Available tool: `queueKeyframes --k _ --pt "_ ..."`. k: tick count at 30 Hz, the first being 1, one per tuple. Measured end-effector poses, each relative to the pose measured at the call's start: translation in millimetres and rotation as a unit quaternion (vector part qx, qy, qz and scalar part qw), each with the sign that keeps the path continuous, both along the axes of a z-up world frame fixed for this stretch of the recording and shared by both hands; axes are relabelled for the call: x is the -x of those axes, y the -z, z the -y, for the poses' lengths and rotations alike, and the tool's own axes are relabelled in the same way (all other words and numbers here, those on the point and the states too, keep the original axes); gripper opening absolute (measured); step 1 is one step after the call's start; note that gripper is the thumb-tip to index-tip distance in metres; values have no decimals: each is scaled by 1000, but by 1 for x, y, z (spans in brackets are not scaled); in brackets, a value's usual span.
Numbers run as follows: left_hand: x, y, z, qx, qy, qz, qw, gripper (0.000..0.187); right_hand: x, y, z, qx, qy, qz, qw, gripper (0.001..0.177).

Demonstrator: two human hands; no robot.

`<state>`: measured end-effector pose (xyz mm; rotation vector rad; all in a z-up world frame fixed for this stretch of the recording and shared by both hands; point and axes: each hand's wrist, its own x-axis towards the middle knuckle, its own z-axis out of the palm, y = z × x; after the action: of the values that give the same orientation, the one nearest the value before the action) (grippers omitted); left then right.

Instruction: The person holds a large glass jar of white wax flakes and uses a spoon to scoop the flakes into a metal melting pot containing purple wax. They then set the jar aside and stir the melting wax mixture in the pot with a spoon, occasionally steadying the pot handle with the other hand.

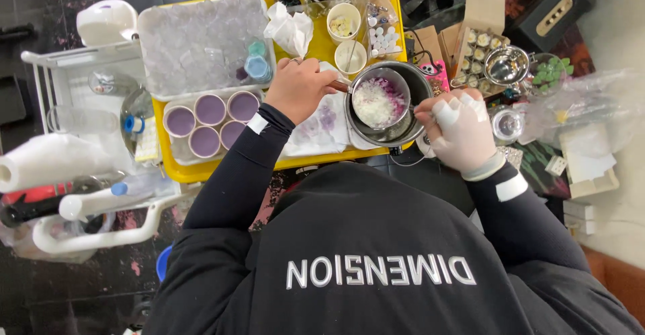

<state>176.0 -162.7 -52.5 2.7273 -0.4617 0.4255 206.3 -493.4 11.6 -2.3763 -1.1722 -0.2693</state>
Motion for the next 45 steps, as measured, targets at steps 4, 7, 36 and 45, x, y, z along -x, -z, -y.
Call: queueKeyframes --k 4,7,36,45 --pt "4 -6 3 4 -18 -11 1000 15 -1 1 -9 3 -25 -14 1000 10" --pt "8 -9 6 -11 -29 -36 999 13 -5 0 -17 -40 -77 -90 992 7" --pt "29 -2 8 -7 -36 -11 999 11 -12 6 -13 -18 -13 -98 995 5" --pt "29 -5 8 11 -21 -14 1000 14 -6 0 -25 -29 -16 -103 994 9"
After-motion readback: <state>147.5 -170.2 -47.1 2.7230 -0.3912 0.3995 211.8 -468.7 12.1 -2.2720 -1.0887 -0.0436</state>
